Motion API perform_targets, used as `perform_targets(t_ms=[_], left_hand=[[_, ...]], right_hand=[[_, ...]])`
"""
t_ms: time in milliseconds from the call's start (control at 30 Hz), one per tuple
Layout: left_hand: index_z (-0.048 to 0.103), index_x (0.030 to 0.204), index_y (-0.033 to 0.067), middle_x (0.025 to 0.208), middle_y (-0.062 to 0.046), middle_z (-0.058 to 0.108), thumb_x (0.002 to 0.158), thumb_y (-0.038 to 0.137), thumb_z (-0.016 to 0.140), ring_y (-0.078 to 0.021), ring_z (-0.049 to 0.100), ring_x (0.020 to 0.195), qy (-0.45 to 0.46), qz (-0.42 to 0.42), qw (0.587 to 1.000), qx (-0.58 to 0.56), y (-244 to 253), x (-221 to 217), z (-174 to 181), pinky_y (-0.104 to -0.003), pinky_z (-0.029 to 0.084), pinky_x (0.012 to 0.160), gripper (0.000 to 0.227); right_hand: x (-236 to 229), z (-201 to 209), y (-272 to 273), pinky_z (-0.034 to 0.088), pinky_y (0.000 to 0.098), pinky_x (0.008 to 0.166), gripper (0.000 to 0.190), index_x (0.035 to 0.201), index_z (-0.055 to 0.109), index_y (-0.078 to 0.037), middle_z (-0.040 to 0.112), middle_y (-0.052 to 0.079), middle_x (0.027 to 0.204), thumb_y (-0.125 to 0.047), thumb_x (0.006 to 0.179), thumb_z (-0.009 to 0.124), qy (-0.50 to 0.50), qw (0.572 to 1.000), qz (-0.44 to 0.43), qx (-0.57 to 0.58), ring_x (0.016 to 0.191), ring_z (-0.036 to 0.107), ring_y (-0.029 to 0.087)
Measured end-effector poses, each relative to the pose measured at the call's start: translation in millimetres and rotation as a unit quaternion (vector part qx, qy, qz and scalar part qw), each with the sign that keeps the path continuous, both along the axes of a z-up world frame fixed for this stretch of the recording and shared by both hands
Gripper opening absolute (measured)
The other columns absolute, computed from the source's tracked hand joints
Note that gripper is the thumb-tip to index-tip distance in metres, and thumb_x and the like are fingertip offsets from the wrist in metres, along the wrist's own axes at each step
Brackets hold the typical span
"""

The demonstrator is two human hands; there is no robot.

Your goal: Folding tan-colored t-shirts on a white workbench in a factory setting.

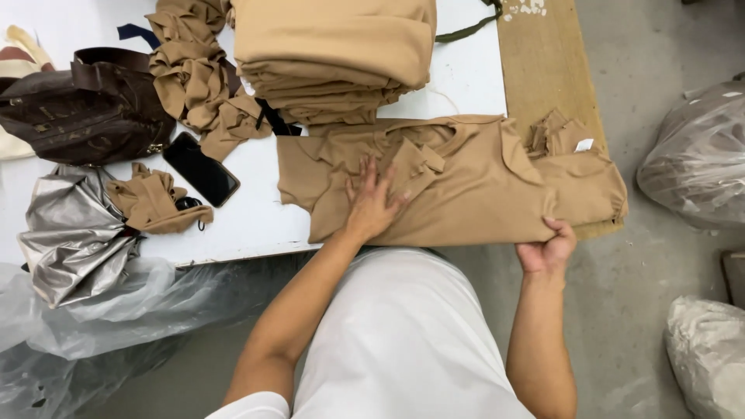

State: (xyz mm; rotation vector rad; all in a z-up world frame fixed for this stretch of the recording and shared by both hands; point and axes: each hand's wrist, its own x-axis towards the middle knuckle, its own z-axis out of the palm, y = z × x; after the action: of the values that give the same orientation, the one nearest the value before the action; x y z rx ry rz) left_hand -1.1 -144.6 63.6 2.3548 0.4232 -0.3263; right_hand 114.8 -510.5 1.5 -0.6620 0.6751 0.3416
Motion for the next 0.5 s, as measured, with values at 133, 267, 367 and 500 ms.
perform_targets(t_ms=[133, 267, 367, 500], left_hand=[[0.056, 0.141, 0.0211, 0.155, -0.015, 0.043, 0.108, 0.054, 0.044, -0.037, 0.038, 0.148, -0.124, 0.279, 0.941, -0.145, 34, -21, -15, -0.057, 0.032, 0.12, 0.048], [0.061, 0.13, 0.0076, 0.141, -0.019, 0.054, 0.11, 0.044, 0.05, -0.0393, 0.051, 0.136, -0.196, 0.376, 0.9, -0.104, 82, -61, -57, -0.051, 0.039, 0.116, 0.043], [0.061, 0.131, 0.01, 0.142, -0.014, 0.055, 0.11, 0.048, 0.05, -0.0332, 0.054, 0.133, -0.162, 0.461, 0.863, -0.132, 108, -90, -81, -0.049, 0.043, 0.113, 0.045], [0.062, 0.127, 0.0089, 0.118, -0.014, 0.06, 0.108, 0.064, 0.043, -0.0303, 0.061, 0.108, -0.092, 0.491, 0.847, -0.181, 126, -107, -104, -0.041, 0.054, 0.088, 0.061]], right_hand=[[0, 109, 75, 0.049, 0.0537, 0.116, 0.083, 0.149, 0.056, -0.015, 0.062, 0.016, 0.148, -0.01, 0.066, 0.053, -0.154, 0.981, 0.109, -0.037, 0.131, 0.065, 0.034], [-32, 95, 157, 0.045, 0.0554, 0.115, 0.081, 0.149, 0.053, -0.008, 0.06, 0.022, 0.143, -0.007, 0.068, 0.055, -0.251, 0.942, 0.207, -0.085, 0.133, 0.06, 0.036], [-78, 93, 242, 0.032, 0.0469, 0.123, 0.076, 0.146, 0.055, 0.0, 0.056, 0.019, 0.15, 0.001, 0.071, 0.066, -0.354, 0.873, 0.307, -0.135, 0.145, 0.045, 0.03], [-106, 77, 291, 0.057, 0.0468, 0.093, 0.07, 0.15, 0.051, -0.002, 0.069, 0.017, 0.115, -0.019, 0.087, 0.077, -0.423, 0.65, 0.589, -0.227, 0.106, 0.068, 0.031]])
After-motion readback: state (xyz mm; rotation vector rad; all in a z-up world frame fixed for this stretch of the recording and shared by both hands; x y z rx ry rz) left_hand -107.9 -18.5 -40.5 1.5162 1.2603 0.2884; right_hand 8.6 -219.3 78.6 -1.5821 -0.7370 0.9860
